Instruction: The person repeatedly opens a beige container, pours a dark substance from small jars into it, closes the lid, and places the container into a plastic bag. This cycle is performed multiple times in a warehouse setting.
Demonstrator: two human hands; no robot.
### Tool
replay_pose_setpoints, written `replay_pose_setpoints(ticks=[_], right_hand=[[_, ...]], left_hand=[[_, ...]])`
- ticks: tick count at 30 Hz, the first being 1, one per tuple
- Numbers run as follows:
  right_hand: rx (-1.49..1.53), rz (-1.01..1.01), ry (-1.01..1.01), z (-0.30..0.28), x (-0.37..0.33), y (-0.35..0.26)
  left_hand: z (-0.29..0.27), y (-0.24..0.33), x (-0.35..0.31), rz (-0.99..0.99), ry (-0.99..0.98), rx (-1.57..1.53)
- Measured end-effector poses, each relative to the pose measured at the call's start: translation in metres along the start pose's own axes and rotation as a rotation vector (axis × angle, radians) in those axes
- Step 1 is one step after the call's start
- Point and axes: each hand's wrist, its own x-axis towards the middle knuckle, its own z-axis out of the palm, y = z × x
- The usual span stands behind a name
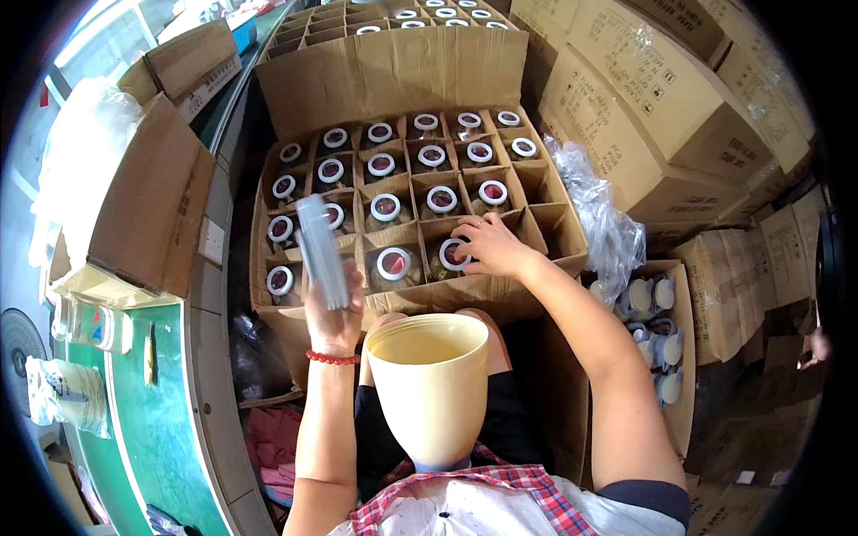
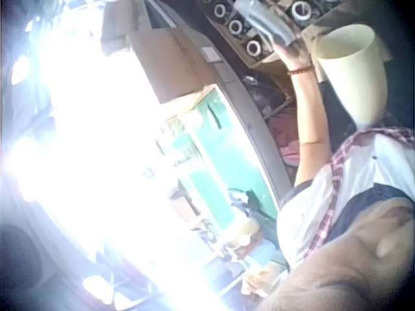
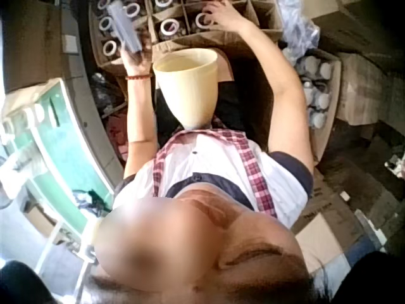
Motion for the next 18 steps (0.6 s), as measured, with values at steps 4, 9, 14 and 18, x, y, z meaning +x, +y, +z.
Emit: replay_pose_setpoints(ticks=[4, 9, 14, 18], right_hand=[[-0.043, -0.093, -0.014, 0.004, 0.004, 0.008], [-0.158, -0.165, -0.14, -0.006, 0.019, 0.001], [-0.194, -0.315, -0.071, 0.008, 0.011, 0.023], [-0.25, -0.389, 0.049, 0.032, 0.005, 0.037]], left_hand=[[-0.02, -0.015, 0.005, -0.141, -0.099, 0.013], [-0.026, -0.02, 0.009, -0.173, -0.046, 0.107], [-0.028, -0.019, 0.006, -0.174, 0.02, 0.106], [-0.029, -0.023, 0.004, -0.195, 0.19, 0.087]])
